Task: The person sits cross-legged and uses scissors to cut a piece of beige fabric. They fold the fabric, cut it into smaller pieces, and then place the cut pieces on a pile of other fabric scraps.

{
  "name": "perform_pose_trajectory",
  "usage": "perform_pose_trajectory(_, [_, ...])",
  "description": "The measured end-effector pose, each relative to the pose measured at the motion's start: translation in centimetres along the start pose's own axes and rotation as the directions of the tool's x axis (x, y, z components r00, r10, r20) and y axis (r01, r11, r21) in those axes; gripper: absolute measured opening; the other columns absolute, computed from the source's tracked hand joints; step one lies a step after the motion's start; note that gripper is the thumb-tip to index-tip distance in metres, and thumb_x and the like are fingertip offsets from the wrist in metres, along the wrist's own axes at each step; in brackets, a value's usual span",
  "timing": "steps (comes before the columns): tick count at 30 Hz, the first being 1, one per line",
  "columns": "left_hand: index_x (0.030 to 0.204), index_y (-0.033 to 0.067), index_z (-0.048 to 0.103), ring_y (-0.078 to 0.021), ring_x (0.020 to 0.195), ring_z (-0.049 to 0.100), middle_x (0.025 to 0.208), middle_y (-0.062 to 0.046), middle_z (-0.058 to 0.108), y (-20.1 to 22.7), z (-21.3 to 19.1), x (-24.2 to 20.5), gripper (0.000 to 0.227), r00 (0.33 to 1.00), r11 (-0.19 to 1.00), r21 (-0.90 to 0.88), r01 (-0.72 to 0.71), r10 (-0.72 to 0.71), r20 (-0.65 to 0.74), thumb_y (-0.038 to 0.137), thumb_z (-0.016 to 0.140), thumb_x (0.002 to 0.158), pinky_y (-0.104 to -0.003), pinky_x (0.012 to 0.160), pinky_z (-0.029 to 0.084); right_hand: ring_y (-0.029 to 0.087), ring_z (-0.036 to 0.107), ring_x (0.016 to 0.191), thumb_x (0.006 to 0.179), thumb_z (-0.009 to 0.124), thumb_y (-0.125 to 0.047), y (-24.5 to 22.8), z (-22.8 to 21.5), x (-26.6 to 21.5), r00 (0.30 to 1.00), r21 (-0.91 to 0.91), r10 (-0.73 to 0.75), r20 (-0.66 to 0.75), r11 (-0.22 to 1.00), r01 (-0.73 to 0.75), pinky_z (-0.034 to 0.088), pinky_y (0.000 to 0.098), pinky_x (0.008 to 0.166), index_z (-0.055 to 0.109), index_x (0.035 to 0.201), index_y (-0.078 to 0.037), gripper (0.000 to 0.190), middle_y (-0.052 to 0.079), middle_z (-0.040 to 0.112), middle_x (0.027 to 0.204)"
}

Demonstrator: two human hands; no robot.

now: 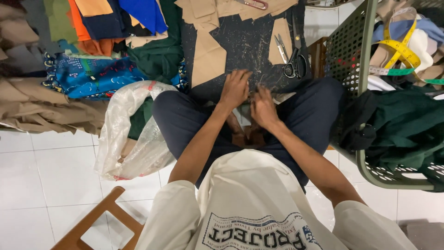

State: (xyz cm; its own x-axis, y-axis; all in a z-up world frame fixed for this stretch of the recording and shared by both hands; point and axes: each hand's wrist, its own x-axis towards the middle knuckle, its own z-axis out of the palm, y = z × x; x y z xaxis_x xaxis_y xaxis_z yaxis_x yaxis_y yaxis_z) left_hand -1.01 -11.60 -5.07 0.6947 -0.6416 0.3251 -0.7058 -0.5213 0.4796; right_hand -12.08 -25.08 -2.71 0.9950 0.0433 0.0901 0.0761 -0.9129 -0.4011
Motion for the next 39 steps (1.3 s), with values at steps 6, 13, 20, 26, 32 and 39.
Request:
perform_pose_trajectory(6, [0.115,0.0045,0.067,-0.0311,0.108,0.055,0.116,-0.013,0.057,0.3,2.2,-3.4,0.031,0.991,0.989,0.071,-0.126,0.122,0.055,0.008,0.067,0.085,-0.040,0.081,0.044,0.041,0.066,0.094,0.085,0.070,-0.008,2.8,2.4,-1.5,0.990,0.096,-0.088,0.109,0.992,0.077,0.054,0.0464,0.086,0.070,0.087,0.002,0.010,0.023,0.068,0.088])
perform_pose_trajectory(13, [0.094,0.0085,0.068,-0.0299,0.093,0.059,0.098,-0.009,0.061,-1.0,3.9,-6.1,0.009,0.994,0.984,-0.142,-0.106,0.110,0.020,0.013,0.062,0.088,-0.039,0.075,0.046,0.052,0.043,0.137,0.087,0.075,-0.005,3.4,0.7,0.8,0.971,0.042,0.191,-0.145,0.982,-0.187,0.036,0.0592,0.114,0.065,0.126,0.011,0.044,0.036,0.052,0.140])
perform_pose_trajectory(20, [0.124,0.0039,0.061,-0.0341,0.118,0.050,0.125,-0.019,0.055,1.7,-1.7,-2.8,0.033,0.996,0.998,0.007,0.054,-0.055,0.068,0.012,0.070,0.093,-0.047,0.100,0.039,0.055,0.040,0.141,0.083,0.076,-0.002,-2.0,1.7,-2.3,0.986,0.052,0.163,0.026,0.985,-0.164,0.032,0.0590,0.120,0.060,0.131,0.016,0.054,0.041,0.042,0.150])
perform_pose_trajectory(26, [0.136,0.0047,0.057,-0.0411,0.137,0.047,0.145,-0.023,0.049,0.9,3.5,-6.5,0.076,0.956,0.968,0.162,-0.190,0.145,0.253,0.019,0.092,0.071,-0.055,0.116,0.038,0.046,0.058,0.117,0.083,0.077,-0.009,1.8,4.8,-3.5,0.981,0.088,0.172,-0.086,0.982,-0.165,0.044,0.0529,0.107,0.064,0.115,0.013,0.040,0.030,0.061,0.115])
perform_pose_trajectory(32, [0.103,0.0027,0.064,-0.0334,0.096,0.058,0.103,-0.014,0.060,-1.4,7.5,-8.2,0.014,0.927,0.926,-0.060,-0.374,0.375,0.007,0.008,0.061,0.090,-0.042,0.078,0.049,0.044,0.054,0.121,0.088,0.075,-0.005,6.3,6.8,-2.2,0.767,0.453,0.599,-0.229,0.763,-0.461,0.050,0.0503,0.104,0.046,0.136,0.002,0.056,0.023,0.049,0.125])
perform_pose_trajectory(39, [0.130,0.0053,0.059,-0.0303,0.108,0.057,0.132,-0.015,0.053,-0.2,1.7,-3.9,0.042,0.964,0.979,0.022,-0.205,0.205,-0.167,-0.005,0.059,0.089,-0.039,0.080,0.047,0.046,0.059,0.121,0.092,0.068,-0.004,3.0,6.9,-1.6,0.845,0.512,0.534,0.039,0.715,-0.475,0.059,0.0488,0.095,0.044,0.142,0.004,0.057,0.027,0.056,0.130])
